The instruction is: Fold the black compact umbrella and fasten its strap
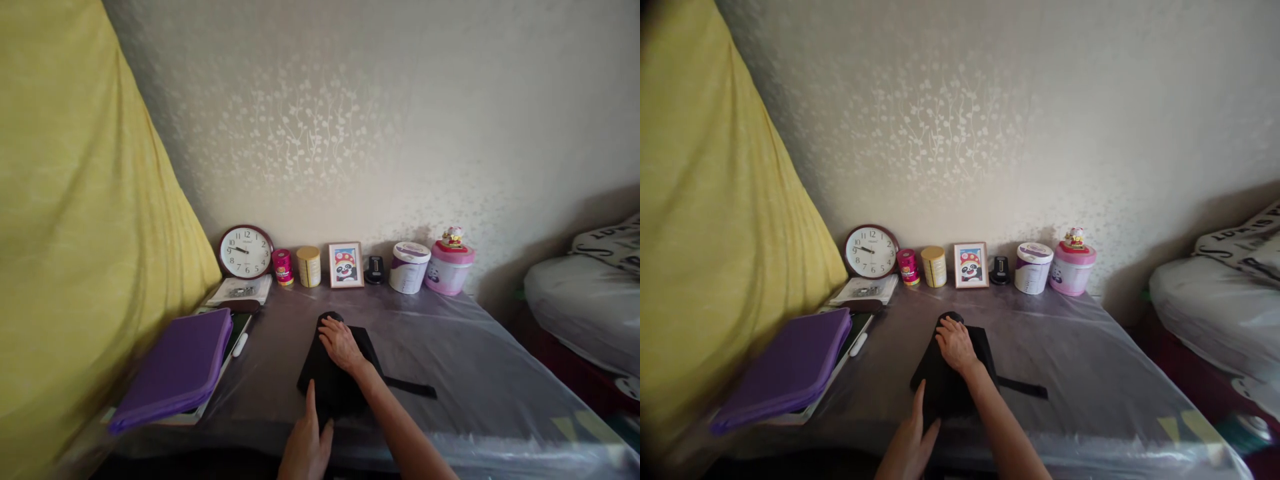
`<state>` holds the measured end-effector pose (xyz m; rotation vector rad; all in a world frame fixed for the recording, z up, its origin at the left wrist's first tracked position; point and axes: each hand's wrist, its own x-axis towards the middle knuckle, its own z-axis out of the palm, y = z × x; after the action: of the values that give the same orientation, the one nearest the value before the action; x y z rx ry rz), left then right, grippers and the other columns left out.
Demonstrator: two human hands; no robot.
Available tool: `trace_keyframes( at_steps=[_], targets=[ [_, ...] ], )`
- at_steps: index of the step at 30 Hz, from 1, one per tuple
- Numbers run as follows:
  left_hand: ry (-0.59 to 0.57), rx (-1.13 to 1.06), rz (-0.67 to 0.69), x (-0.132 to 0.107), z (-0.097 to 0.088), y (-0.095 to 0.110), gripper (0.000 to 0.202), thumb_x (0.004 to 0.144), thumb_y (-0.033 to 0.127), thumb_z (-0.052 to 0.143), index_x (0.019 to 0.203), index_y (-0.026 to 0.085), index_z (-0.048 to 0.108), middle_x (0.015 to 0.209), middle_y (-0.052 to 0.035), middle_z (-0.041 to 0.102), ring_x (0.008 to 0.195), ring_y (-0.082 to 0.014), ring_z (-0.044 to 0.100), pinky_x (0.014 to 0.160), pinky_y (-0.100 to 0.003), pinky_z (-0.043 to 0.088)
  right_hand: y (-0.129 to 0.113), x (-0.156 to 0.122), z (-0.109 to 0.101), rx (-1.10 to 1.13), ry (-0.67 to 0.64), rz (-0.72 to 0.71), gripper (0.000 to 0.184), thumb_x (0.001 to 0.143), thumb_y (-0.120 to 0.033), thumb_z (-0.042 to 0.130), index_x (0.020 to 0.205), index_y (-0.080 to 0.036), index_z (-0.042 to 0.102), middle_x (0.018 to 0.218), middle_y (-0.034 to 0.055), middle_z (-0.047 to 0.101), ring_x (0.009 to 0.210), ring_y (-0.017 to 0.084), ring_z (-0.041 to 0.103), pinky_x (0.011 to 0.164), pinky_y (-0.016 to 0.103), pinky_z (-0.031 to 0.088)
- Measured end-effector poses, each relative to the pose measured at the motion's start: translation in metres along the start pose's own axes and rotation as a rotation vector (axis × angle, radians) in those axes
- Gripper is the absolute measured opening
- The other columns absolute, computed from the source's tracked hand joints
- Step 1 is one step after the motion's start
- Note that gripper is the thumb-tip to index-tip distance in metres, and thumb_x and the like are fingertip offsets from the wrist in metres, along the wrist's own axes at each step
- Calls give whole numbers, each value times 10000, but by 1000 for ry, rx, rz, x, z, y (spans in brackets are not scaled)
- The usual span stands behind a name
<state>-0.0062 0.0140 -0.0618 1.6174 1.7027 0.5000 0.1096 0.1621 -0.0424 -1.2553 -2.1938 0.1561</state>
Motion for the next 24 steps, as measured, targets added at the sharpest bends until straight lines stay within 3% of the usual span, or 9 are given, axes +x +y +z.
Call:
trace_keyframes(
  at_steps=[6,9,11,17,21,24],
  targets=[
    [-5,-65,-31,-1,-1,-2,690,857,308,364,1405,150,-24,1102,-126,622,905,-176,633,755,-228,438,43,-18,-33,115,187,401,283,826,-204,402,1007,-173,618,1063,83,629,1015,176,552,908,301,389],
    [-40,-131,-59,-6,-6,4,681,869,358,320,1401,185,-68,1105,-137,613,621,-152,651,555,-229,451,67,-36,-44,109,190,557,303,828,-235,380,986,-142,621,999,112,647,924,201,593,821,305,426],
    [-58,-173,-63,-10,-10,8,689,871,381,316,1400,186,-79,1114,-142,607,524,-124,623,499,-215,436,77,-47,-46,117,156,630,294,823,-255,394,934,-134,638,911,107,670,852,202,615,755,285,437],
    [-34,-243,-51,-12,-15,10,750,843,389,404,1407,158,-33,1052,-111,645,680,-161,654,731,-271,466,82,-51,-40,146,54,707,328,838,-348,399,797,-166,669,755,66,680,714,171,625,619,229,407],
    [-38,-292,-24,-8,-13,5,750,836,375,414,1407,165,-24,1120,-113,612,739,-172,655,770,-289,467,77,-40,-36,129,35,708,369,835,-421,412,771,-168,673,763,82,677,736,192,621,631,244,389],
    [-14,-277,-2,-7,-12,5,742,829,351,429,1406,154,6,1211,-123,555,934,-182,620,855,-273,430,76,-37,-33,113,35,700,311,821,-390,451,790,-173,672,814,91,680,783,201,616,661,250,379]
  ],
)
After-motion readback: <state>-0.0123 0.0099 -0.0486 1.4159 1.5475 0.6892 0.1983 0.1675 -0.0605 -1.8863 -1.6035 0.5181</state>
